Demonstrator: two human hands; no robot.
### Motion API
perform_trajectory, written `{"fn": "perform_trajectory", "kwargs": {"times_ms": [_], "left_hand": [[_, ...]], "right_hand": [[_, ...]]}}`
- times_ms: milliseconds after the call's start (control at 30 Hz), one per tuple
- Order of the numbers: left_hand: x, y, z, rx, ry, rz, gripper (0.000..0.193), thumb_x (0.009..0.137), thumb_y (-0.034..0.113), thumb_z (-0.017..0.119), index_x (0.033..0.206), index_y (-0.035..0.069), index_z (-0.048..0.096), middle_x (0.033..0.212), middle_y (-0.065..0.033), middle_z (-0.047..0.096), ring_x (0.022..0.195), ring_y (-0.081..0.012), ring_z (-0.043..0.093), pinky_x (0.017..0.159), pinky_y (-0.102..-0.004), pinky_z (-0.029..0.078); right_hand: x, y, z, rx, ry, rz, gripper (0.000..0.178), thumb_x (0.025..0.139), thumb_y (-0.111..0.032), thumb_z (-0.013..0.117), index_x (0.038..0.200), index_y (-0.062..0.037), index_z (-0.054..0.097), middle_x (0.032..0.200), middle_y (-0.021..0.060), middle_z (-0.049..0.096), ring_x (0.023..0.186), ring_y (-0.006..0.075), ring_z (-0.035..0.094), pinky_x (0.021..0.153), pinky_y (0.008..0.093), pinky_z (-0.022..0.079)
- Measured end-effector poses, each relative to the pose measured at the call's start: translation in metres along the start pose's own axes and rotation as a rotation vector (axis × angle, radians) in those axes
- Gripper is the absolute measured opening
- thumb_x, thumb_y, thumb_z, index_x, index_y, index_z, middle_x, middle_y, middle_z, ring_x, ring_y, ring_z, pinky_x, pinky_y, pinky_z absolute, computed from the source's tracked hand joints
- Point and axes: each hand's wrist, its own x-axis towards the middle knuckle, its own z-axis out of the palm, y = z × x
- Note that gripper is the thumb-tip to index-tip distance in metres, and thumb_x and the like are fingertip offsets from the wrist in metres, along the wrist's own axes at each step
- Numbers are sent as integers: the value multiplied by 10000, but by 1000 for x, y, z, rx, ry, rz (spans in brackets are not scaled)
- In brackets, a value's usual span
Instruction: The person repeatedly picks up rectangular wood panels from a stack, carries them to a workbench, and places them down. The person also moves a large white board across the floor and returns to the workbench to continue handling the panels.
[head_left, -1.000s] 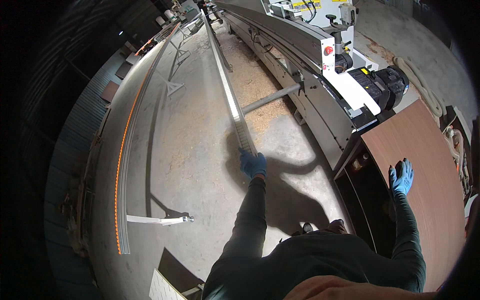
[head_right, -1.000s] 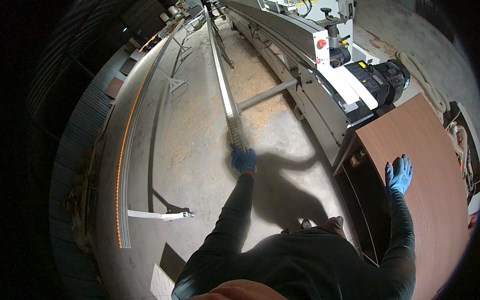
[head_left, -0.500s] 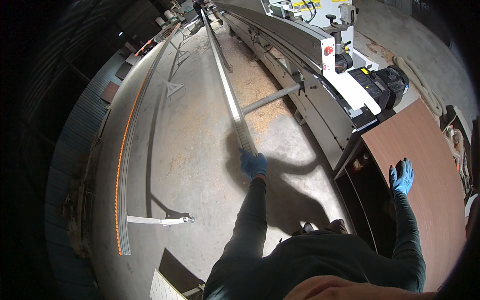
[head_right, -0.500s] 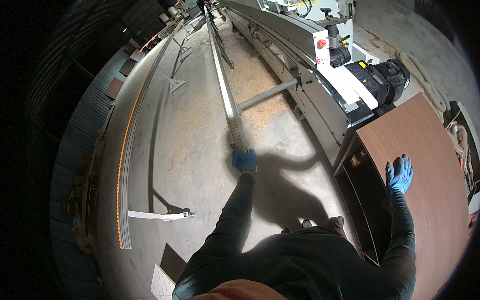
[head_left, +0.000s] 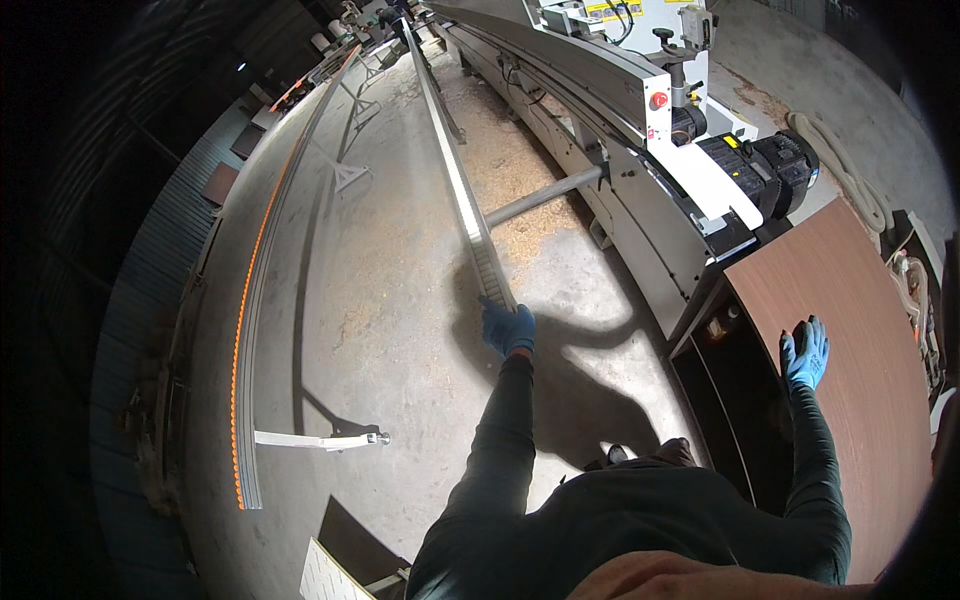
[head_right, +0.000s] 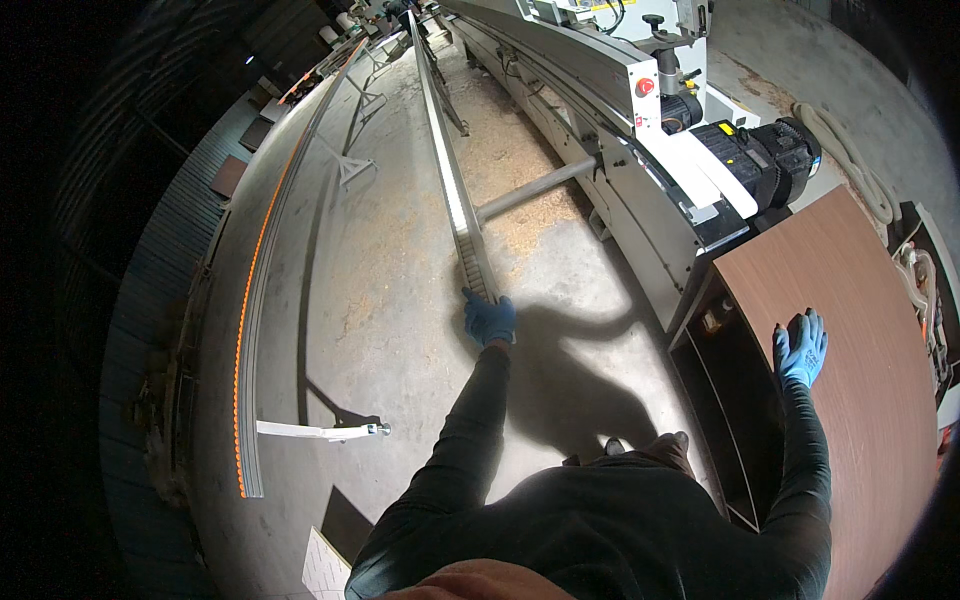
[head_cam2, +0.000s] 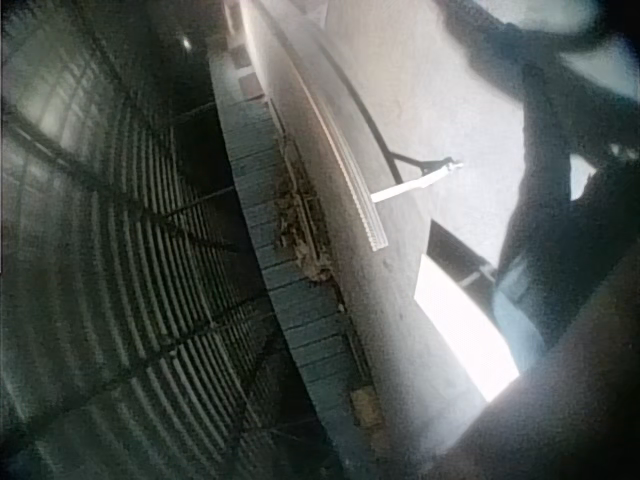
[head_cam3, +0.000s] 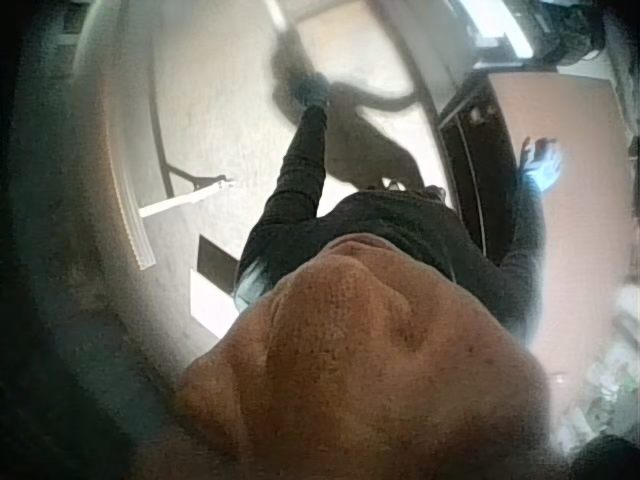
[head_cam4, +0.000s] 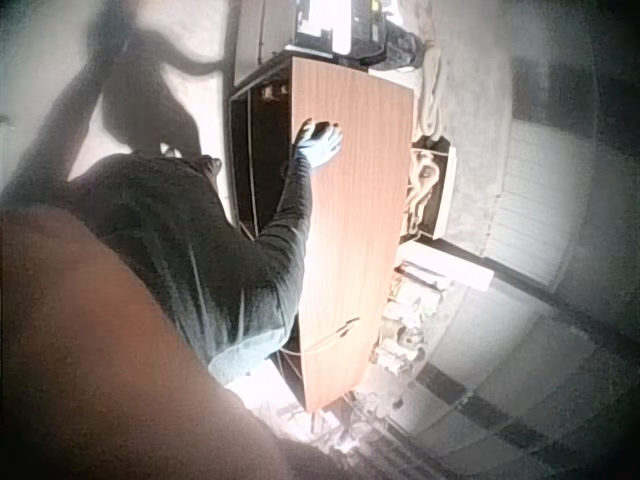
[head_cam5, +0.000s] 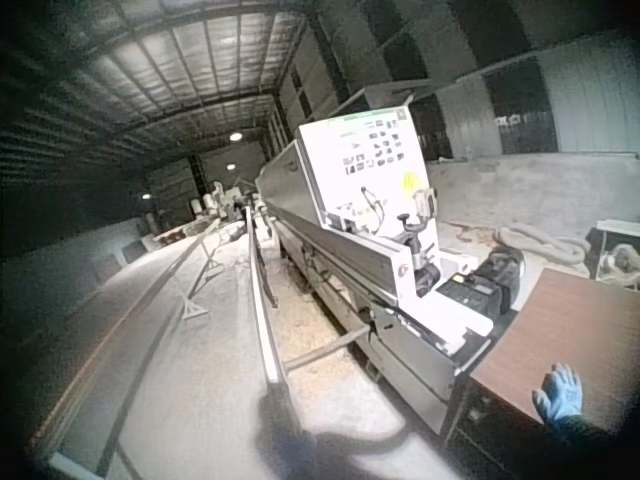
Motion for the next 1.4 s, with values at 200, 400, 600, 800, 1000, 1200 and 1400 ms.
{"fn": "perform_trajectory", "kwargs": {"times_ms": [200, 400, 600, 800, 1000, 1200, 1400], "left_hand": [[1, -1, 1, -21, 3, 7, 921, 817, 313, 695, 1570, -34, 295, 1264, -253, 625, 1109, -400, 668, 968, -501, 531], [2, 1, -1, -9, 11, -17, 943, 811, 384, 698, 1549, -68, 324, 1216, -269, 642, 1111, -397, 657, 979, -476, 525], [4, 2, -1, -20, -10, -35, 946, 808, 359, 687, 1576, -28, 293, 1257, -252, 634, 1086, -401, 677, 958, -497, 536], [3, 3, 0, -25, 4, -36, 906, 815, 334, 668, 1562, -40, 318, 1264, -264, 632, 1109, -405, 666, 982, -492, 524], [6, 3, 2, -36, -2, -45, 915, 820, 351, 660, 1559, -58, 309, 1220, -276, 643, 1078, -405, 676, 956, -490, 534], [9, 1, 8, 41, 26, -21, 910, 827, 378, 667, 1546, -64, 327, 1190, -266, 655, 1024, -392, 694, 905, -492, 555], [10, 1, 7, 51, 1, -44, 935, 833, 410, 699, 1546, -64, 322, 1184, -256, 662, 1039, -386, 695, 891, -496, 559]], "right_hand": [[1, 4, 5, 3, 26, -13, 655, 982, -481, 567, 1455, -31, 510, 1627, 131, 397, 1524, 321, 319, 1270, 467, 194], [1, 5, 7, -7, 37, -24, 655, 984, -484, 565, 1449, -26, 512, 1622, 132, 403, 1518, 328, 328, 1266, 471, 201], [0, 3, 3, -8, 11, -11, 666, 982, -484, 569, 1460, -24, 504, 1629, 128, 395, 1524, 326, 318, 1268, 470, 199], [0, 2, 2, -9, 23, -12, 660, 986, -474, 572, 1462, -21, 507, 1634, 121, 390, 1529, 321, 310, 1270, 465, 197], [0, 4, 4, 5, 49, -24, 645, 985, -475, 582, 1440, -21, 524, 1619, 128, 411, 1516, 325, 335, 1261, 475, 216], [0, 3, 4, 8, 51, -22, 639, 979, -470, 589, 1433, -24, 531, 1615, 125, 418, 1516, 326, 335, 1261, 476, 216], [1, 3, 4, 4, 44, -24, 637, 981, -468, 590, 1437, -28, 526, 1619, 123, 411, 1519, 322, 329, 1258, 477, 219]]}}
